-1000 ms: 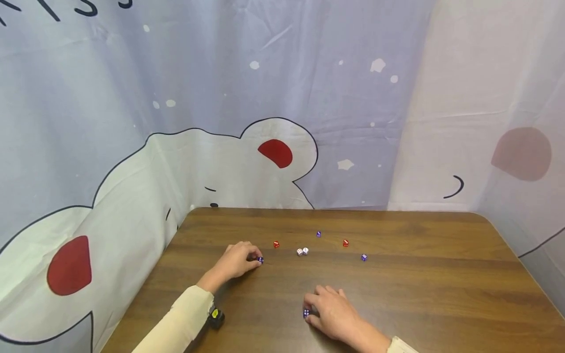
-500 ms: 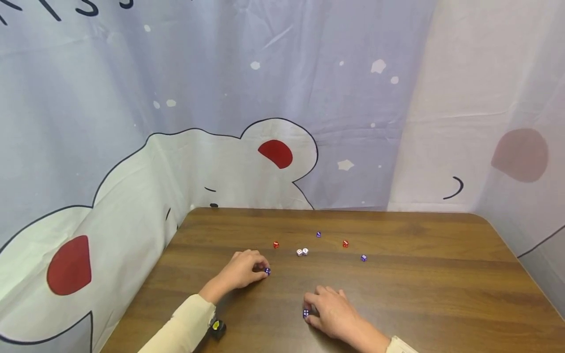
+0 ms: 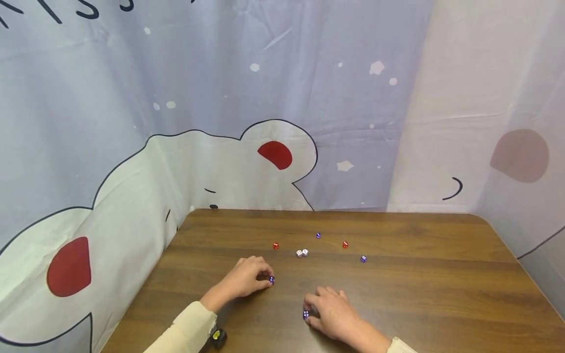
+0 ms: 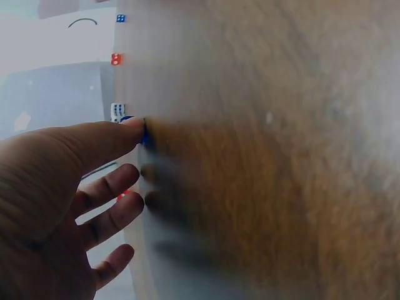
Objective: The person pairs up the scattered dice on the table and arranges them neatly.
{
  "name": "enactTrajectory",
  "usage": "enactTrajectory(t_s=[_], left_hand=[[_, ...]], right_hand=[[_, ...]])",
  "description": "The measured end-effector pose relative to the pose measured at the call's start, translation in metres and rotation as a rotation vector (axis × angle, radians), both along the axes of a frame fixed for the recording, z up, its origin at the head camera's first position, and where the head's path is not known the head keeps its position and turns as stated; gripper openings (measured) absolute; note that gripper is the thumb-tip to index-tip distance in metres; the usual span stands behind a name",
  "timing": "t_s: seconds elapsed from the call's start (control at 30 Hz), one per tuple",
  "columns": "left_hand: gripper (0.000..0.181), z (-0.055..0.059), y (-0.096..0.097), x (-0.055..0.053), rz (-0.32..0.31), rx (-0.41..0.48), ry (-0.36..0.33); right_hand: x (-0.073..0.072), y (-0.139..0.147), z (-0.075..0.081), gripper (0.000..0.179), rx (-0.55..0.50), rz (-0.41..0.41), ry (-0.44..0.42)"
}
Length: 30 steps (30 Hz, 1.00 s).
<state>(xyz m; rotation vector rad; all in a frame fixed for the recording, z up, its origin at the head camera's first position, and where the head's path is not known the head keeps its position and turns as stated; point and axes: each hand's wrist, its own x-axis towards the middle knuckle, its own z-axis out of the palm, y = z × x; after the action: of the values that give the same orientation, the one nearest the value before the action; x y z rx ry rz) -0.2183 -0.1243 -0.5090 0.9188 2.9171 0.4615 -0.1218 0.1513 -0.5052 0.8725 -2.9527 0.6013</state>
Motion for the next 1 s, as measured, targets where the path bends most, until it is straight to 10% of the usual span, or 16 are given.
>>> enactTrajectory(t_s=[1.0], left_hand=[[0.017,-0.001,0.025,0.032,-0.083,-0.093,0.038]], right_hand=[[-0.001,0.001,-0.002,0.022,0.023,-0.006,0.073]])
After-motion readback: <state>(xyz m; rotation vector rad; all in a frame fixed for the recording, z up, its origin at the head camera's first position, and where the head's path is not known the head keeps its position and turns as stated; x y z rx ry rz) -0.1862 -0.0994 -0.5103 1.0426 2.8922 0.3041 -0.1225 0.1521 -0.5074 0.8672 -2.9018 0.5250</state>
